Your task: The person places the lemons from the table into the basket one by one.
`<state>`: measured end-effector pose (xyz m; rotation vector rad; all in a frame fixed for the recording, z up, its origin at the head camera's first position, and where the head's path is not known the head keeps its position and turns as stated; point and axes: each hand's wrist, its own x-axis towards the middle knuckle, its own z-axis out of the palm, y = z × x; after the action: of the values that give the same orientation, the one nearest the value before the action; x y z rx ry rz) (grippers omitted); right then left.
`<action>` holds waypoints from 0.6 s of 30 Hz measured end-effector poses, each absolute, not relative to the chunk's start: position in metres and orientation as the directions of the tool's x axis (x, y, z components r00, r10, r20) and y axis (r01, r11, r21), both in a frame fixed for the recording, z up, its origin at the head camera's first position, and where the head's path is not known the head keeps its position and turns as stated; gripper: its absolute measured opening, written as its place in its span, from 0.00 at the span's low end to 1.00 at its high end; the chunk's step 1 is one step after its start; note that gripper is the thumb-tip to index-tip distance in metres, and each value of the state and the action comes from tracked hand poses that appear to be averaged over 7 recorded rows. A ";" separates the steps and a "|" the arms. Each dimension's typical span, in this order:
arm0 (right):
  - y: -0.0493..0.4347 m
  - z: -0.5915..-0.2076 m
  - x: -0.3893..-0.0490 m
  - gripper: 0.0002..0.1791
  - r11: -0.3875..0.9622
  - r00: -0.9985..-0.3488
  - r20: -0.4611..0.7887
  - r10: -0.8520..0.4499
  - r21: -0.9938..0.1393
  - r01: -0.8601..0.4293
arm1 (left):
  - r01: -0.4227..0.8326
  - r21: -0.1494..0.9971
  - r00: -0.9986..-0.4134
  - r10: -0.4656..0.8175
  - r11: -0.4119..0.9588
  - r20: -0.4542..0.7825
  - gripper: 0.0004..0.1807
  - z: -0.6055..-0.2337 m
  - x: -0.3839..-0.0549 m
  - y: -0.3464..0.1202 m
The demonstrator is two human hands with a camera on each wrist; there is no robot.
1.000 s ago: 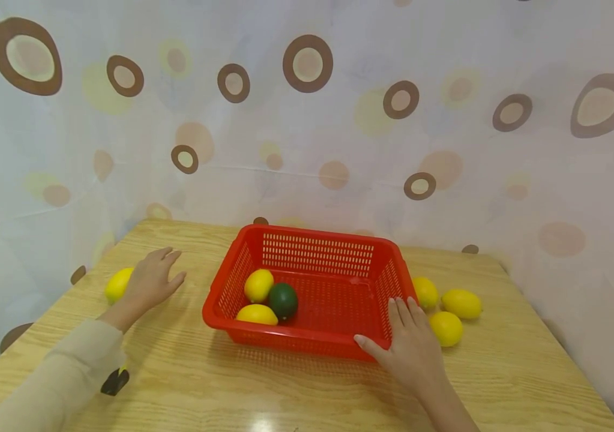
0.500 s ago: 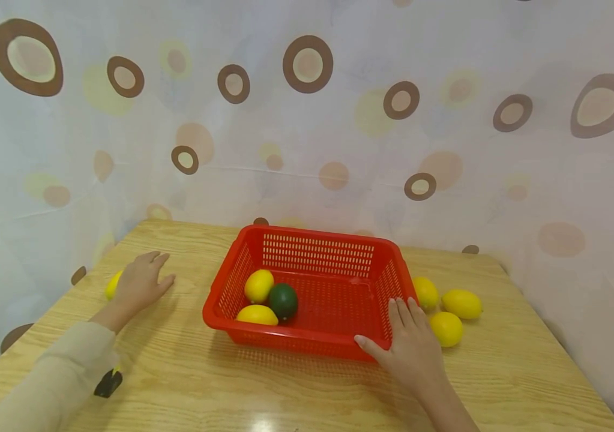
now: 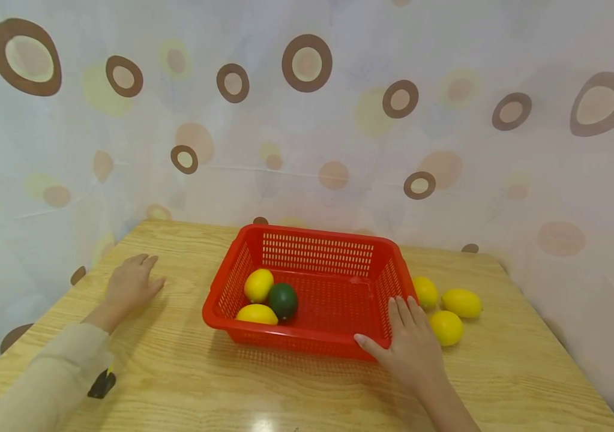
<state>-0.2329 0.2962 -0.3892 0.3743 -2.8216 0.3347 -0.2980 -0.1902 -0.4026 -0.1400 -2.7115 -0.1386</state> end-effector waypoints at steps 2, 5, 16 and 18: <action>0.296 -0.389 -0.233 0.52 0.939 -0.929 0.296 -0.221 -0.191 -0.284 | 0.118 0.087 -0.913 0.074 0.989 0.400 0.29 -0.403 -0.298 -0.193; 0.296 -0.389 -0.233 0.52 0.939 -0.930 0.293 -0.222 -0.192 -0.285 | 0.110 0.104 -0.923 0.063 0.989 0.379 0.29 -0.405 -0.297 -0.195; 0.296 -0.388 -0.233 0.51 0.941 -0.927 0.300 -0.226 -0.181 -0.288 | 0.063 0.110 -0.938 0.021 0.992 0.347 0.30 -0.406 -0.295 -0.203; 0.296 -0.388 -0.233 0.51 0.940 -0.927 0.300 -0.226 -0.181 -0.288 | 0.055 0.105 -0.941 0.016 0.993 0.338 0.30 -0.407 -0.294 -0.205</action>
<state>-0.2328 0.2959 -0.3884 0.3815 -2.8194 0.3227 -0.2944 -0.2054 -0.4067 -0.0513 -2.7934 -0.1603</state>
